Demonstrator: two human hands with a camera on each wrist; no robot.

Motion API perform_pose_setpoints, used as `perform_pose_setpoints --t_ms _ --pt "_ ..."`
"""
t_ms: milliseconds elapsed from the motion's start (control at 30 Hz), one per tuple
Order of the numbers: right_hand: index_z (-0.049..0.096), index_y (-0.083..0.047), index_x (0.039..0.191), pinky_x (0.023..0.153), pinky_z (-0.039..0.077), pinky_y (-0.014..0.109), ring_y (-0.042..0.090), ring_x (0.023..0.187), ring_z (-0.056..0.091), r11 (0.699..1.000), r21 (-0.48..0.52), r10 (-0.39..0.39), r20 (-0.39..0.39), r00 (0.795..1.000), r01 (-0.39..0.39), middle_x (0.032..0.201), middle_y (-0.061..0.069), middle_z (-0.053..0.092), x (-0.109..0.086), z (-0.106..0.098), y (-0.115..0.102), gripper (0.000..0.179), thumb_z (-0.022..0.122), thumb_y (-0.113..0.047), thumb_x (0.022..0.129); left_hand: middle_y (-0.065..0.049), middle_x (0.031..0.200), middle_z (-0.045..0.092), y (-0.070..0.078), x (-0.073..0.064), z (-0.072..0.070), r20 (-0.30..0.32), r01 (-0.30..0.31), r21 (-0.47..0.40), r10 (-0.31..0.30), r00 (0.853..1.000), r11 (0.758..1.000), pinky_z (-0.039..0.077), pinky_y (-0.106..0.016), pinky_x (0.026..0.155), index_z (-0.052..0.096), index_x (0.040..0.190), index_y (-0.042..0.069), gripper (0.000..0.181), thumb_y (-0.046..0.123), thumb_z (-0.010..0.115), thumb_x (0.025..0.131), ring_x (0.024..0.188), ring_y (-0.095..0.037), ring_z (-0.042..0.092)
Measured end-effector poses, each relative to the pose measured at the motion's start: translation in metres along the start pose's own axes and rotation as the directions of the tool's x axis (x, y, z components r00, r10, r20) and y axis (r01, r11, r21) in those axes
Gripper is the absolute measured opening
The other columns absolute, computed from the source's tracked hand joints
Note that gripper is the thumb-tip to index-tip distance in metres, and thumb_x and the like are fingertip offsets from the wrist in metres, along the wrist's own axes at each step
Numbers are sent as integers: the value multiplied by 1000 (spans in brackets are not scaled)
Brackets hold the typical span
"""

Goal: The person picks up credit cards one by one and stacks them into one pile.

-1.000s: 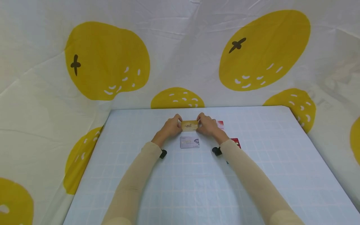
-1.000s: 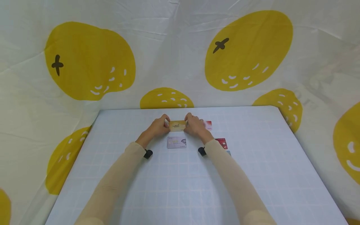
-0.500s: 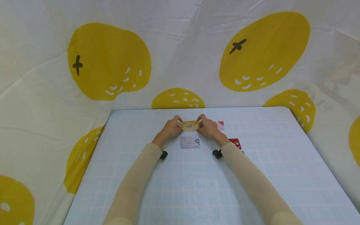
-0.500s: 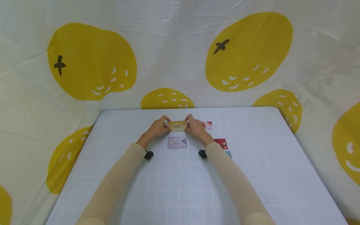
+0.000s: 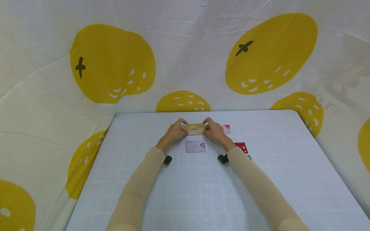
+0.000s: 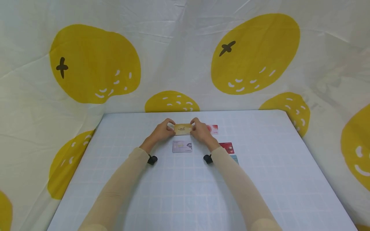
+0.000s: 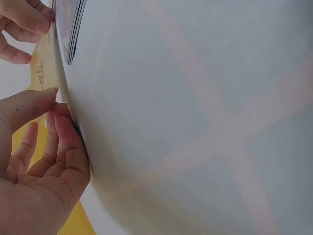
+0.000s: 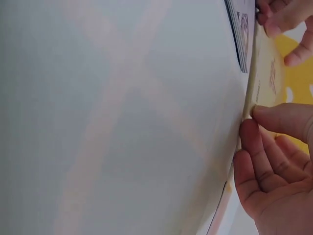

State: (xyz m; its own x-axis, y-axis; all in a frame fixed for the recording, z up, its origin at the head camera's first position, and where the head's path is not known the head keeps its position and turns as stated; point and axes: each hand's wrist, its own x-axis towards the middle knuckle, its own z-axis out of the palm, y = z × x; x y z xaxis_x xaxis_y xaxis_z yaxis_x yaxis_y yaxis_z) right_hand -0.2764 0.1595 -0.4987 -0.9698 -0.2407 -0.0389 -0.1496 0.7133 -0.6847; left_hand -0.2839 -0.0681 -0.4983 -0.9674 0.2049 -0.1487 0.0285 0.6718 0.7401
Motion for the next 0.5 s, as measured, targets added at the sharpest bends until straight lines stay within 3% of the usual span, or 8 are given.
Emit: perform_pose_setpoints --t_ms 300,500 --pt "50 -9 128 90 50 43 29 98 61 998 54 -11 -18 1000 12 111 15 66 -7 -3 -2 39 67 -7 93 -9 103 66 -5 -6 1 1 -3 -77 3 1000 997 50 -43 88 54 126 19 38 14 72 92 94 -25 62" --pt "54 -3 126 88 51 45 33 101 63 992 117 -41 -50 998 47 111 17 65 -17 -9 -10 39 70 -5 91 -7 99 68 -7 -13 -1 -23 -44 -135 41 999 990 51 -42 86 56 126 20 39 15 73 91 91 -24 64"
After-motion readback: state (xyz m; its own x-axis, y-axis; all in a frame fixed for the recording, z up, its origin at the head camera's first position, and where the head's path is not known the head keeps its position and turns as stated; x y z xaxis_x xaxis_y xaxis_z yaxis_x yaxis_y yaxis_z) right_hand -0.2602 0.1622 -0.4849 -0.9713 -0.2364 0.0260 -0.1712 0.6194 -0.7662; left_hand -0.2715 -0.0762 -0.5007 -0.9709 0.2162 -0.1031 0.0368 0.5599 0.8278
